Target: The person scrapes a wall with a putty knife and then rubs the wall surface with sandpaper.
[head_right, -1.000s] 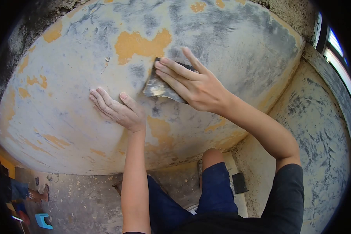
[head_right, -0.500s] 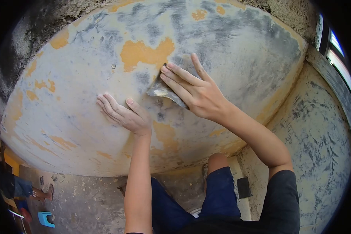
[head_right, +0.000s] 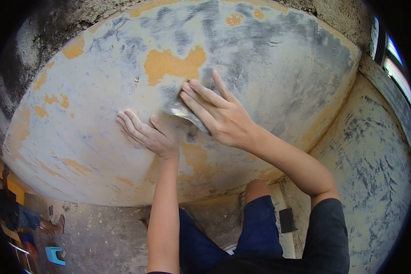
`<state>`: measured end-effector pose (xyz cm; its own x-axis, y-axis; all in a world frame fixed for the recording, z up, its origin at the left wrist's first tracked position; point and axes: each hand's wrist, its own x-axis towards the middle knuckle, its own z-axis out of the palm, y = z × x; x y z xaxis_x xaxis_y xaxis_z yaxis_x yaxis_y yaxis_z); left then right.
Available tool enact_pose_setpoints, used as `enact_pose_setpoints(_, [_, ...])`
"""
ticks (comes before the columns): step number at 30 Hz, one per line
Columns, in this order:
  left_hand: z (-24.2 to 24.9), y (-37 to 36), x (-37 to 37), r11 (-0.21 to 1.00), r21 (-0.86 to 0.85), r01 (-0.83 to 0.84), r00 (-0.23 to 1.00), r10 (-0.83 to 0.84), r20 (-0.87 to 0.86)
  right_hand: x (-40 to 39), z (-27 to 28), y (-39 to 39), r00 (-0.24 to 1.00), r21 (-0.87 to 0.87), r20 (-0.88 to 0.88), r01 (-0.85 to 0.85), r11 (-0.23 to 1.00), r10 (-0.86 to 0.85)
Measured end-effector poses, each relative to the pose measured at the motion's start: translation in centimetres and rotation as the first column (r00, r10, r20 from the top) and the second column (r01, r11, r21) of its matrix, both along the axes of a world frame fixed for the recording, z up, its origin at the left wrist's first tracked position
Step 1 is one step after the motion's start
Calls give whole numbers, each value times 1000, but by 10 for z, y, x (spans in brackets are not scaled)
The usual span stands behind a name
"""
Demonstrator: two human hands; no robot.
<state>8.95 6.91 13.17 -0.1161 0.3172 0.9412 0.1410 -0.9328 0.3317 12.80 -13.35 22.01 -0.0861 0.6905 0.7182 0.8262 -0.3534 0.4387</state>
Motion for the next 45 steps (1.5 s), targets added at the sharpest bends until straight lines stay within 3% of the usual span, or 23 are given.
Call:
enact_pose_setpoints(4, [-4, 5, 2, 1000, 18, 8, 1000, -8, -4, -14, 13, 33, 999, 117, -28, -41, 992, 45])
enact_pose_setpoints(8, [-2, 4, 4, 1000, 16, -18, 1000, 17, 12, -10, -26, 17, 996, 169, -86, -17, 986, 32])
enact_pose_setpoints(12, [-5, 5, 5, 1000, 13, -15, 1000, 15, 15, -11, 7, 41, 999, 210, -2, -37, 977, 38])
enact_pose_setpoints(15, [-9, 7, 7, 1000, -4, -22, 1000, 22, 12, -21, 16, 58, 996, 270, -49, -63, 961, 78])
enact_pose_setpoints(19, [-4, 5, -2, 1000, 6, -27, 1000, 27, -2, -19, -28, 25, 995, 214, -84, 63, 975, -45])
enact_pose_setpoints(23, [7, -18, -36, 993, -26, 112, 993, -113, -42, -35, -33, 11, 986, 223, -158, 83, 971, -48])
enact_pose_setpoints(24, [10, -29, -50, 979, -54, 198, 978, -201, -59, -40, -33, 14, 963, 357, -243, -20, 934, 113])
enact_pose_setpoints(25, [10, -39, -62, 981, -47, 186, 980, -189, -57, -46, -33, 17, 911, 489, -301, -107, 866, 283])
enact_pose_setpoints(26, [8, -50, -72, 880, -234, 413, 896, -438, -66, -56, -34, 18, 908, 493, -297, -119, 862, 296])
enact_pose_setpoints(27, [11, -59, -77, 693, -411, 593, 753, -658, -23, -68, -33, 15, 770, 606, -480, -55, 794, 420])
enact_pose_setpoints(28, [18, -66, -78, 699, -408, 588, 759, -651, -23, -76, -34, 14, 578, 687, -610, 44, 726, 542])
enact_pose_setpoints(29, [26, -73, -79, 499, -508, 702, 628, -770, 111, -80, -36, 14, 575, 686, -609, 37, 726, 546])
enact_pose_setpoints(30, [31, -78, -78, 267, -570, 777, 480, -837, 263, -83, -38, 15, 304, 737, -669, 158, 657, 678])
enact_pose_setpoints(31, [37, -80, -75, 272, -570, 775, 487, -833, 265, -85, -41, 15, 17, 742, -635, 295, 603, 773])
enact_pose_setpoints(33, [49, -83, -65, 90, -562, 822, 334, -876, 349, -85, -47, 17, -40, 705, -643, 359, 611, 765])
enact_pose_setpoints(34, [58, -86, -66, -8, -556, 831, 280, -858, 431, -88, -45, 21, 23, 755, -596, 358, 550, 803])
enact_pose_setpoints(35, [62, -86, -64, -6, -551, 834, 282, -854, 437, -89, -42, 22, 86, 800, -545, 350, 487, 834])
enact_pose_setpoints(38, [76, -84, -57, 74, -585, 808, 376, -829, 415, -79, -32, 18, 124, 820, -549, 270, 504, 827])
enact_pose_setpoints(39, [85, -84, -55, 165, -571, 804, 441, -810, 388, -76, -25, 18, 121, 820, -550, 265, 507, 826])
enact_pose_setpoints(40, [92, -83, -51, 253, -553, 794, 503, -785, 362, -71, -17, 18, 49, 812, -548, 273, 516, 835])
enact_pose_setpoints(41, [97, -80, -46, 253, -553, 794, 504, -783, 365, -67, -12, 17, -22, 802, -543, 284, 526, 839])
enact_pose_setpoints(43, [102, -77, -40, 233, -493, 838, 485, -730, 481, -63, -11, 17, -37, 776, -578, 285, 563, 815])
enact_pose_setpoints(45, [100, -79, -42, 269, -503, 821, 522, -710, 472, -63, -13, 18, -56, 750, -608, 287, 596, 792])
